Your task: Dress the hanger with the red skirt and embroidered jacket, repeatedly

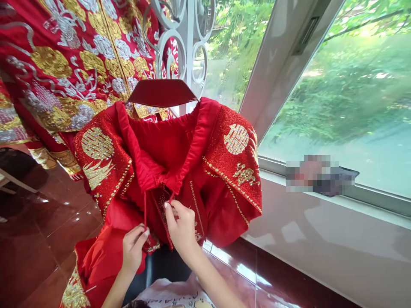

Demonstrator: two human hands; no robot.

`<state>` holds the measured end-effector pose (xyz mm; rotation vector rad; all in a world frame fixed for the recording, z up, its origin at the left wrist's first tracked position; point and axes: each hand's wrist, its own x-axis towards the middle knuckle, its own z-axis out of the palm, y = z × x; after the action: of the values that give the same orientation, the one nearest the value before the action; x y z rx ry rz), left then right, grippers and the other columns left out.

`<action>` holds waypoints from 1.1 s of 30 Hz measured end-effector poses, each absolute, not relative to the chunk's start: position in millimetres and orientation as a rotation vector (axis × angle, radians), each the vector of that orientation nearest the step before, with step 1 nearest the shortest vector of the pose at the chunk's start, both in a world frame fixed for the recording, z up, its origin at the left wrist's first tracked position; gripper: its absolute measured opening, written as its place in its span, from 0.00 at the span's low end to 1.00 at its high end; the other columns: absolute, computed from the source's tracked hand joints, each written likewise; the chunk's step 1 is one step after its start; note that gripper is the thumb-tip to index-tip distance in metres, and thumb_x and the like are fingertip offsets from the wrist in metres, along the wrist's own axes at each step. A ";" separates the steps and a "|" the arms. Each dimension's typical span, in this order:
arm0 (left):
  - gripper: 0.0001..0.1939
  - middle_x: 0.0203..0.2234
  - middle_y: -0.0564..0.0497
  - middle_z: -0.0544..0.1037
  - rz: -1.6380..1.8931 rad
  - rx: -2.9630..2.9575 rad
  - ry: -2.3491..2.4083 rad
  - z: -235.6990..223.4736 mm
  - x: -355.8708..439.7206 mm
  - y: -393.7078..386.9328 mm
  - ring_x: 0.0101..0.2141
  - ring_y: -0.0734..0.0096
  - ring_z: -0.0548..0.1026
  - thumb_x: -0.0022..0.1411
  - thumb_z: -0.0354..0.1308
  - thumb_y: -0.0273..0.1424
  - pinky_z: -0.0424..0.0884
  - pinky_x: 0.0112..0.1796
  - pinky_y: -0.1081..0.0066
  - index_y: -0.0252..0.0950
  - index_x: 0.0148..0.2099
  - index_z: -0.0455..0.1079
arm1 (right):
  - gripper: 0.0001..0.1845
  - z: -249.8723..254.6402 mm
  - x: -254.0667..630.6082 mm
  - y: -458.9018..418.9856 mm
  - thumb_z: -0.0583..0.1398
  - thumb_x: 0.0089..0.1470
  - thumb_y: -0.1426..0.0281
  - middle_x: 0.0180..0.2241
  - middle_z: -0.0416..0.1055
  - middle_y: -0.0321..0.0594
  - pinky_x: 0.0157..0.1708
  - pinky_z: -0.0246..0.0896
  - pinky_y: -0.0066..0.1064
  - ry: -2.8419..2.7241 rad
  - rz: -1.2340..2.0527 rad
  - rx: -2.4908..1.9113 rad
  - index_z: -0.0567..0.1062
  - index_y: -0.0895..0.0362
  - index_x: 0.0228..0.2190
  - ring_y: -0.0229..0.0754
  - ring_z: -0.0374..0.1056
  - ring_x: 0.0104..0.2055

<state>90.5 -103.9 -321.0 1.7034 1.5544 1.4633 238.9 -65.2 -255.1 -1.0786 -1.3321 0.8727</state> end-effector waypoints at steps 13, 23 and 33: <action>0.13 0.30 0.47 0.76 1.375 1.444 1.222 -297.7 107.6 -102.4 0.30 0.69 0.73 0.60 0.56 0.38 0.71 0.33 0.71 0.33 0.40 0.72 | 0.17 -231.4 213.8 -83.4 0.65 0.47 0.58 0.18 0.65 0.33 0.18 0.53 0.23 -0.834 1.423 -0.825 0.70 0.58 0.21 0.31 0.56 0.18; 0.07 0.30 0.51 0.77 1.734 1.968 1.265 -219.0 110.8 -89.6 0.33 0.72 0.75 0.62 0.56 0.29 0.72 0.35 0.73 0.37 0.34 0.75 | 0.11 -239.4 214.1 -91.3 0.62 0.49 0.63 0.21 0.69 0.36 0.25 0.59 0.25 -0.999 1.075 -0.923 0.73 0.59 0.25 0.35 0.63 0.24; 0.13 0.36 0.51 0.74 1.674 1.516 1.474 -210.5 128.8 -69.2 0.37 0.71 0.74 0.56 0.54 0.23 0.70 0.40 0.71 0.38 0.44 0.62 | 0.11 -239.4 215.8 -90.6 0.60 0.51 0.65 0.21 0.68 0.35 0.23 0.55 0.24 -1.111 1.093 -0.883 0.70 0.59 0.24 0.33 0.60 0.22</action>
<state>128.8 -69.2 -210.5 1.5161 1.4736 1.6736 215.8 -90.6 -239.4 -0.8827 -1.1110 1.0931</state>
